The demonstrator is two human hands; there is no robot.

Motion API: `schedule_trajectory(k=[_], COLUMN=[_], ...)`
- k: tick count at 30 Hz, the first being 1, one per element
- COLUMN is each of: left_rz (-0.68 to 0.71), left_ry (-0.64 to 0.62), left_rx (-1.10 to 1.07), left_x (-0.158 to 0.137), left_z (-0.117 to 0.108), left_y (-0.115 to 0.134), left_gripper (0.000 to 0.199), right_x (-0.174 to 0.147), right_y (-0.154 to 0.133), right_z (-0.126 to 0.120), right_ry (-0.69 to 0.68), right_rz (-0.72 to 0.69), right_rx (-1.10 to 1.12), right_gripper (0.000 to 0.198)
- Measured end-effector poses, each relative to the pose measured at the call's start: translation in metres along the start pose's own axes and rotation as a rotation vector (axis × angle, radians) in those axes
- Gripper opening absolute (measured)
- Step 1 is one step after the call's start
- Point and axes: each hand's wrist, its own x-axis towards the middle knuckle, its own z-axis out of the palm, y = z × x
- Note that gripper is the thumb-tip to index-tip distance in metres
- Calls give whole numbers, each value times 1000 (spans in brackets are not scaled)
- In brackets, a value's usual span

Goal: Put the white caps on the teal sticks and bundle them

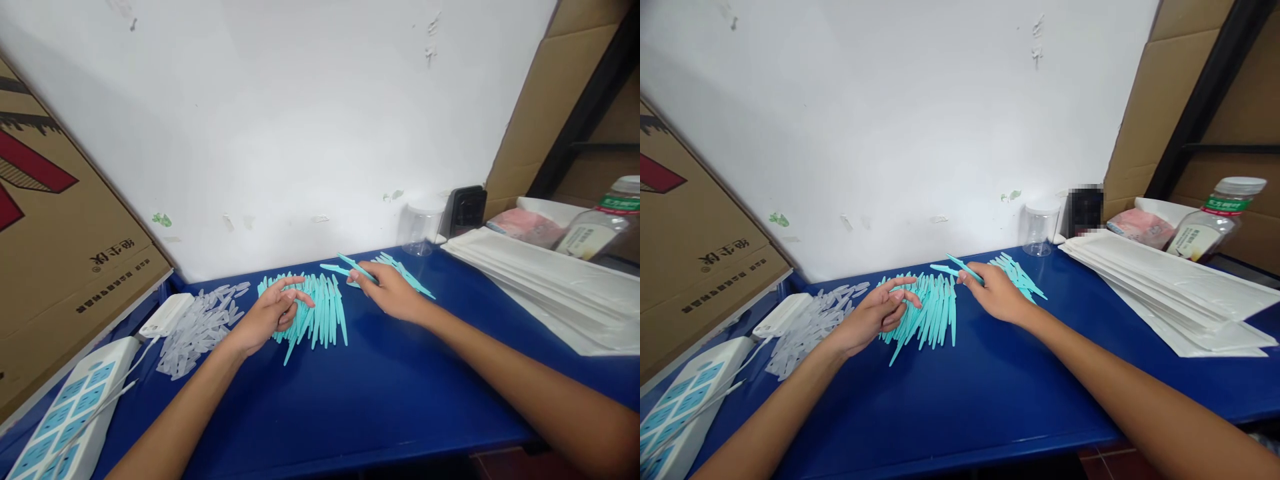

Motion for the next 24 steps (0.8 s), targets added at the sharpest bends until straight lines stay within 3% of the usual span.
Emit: schedule_trajectory(k=[6, 13, 20, 24], left_rz=[17, -49, -30, 33], left_ry=[-34, 46, 44, 62], left_rx=[141, -44, -44, 33], left_x=[0, 3, 2, 4], left_z=[7, 4, 4, 4], left_y=[-4, -8, 0, -1], left_gripper=[39, 40, 26, 29], right_x=[-4, -6, -7, -6], right_y=[-10, -15, -15, -14], right_z=[3, 2, 2, 2], right_ry=[-149, -163, -182, -180], right_rz=[-33, -22, -12, 5], right_rx=[158, 212, 222, 239], right_gripper=[48, 50, 49, 47])
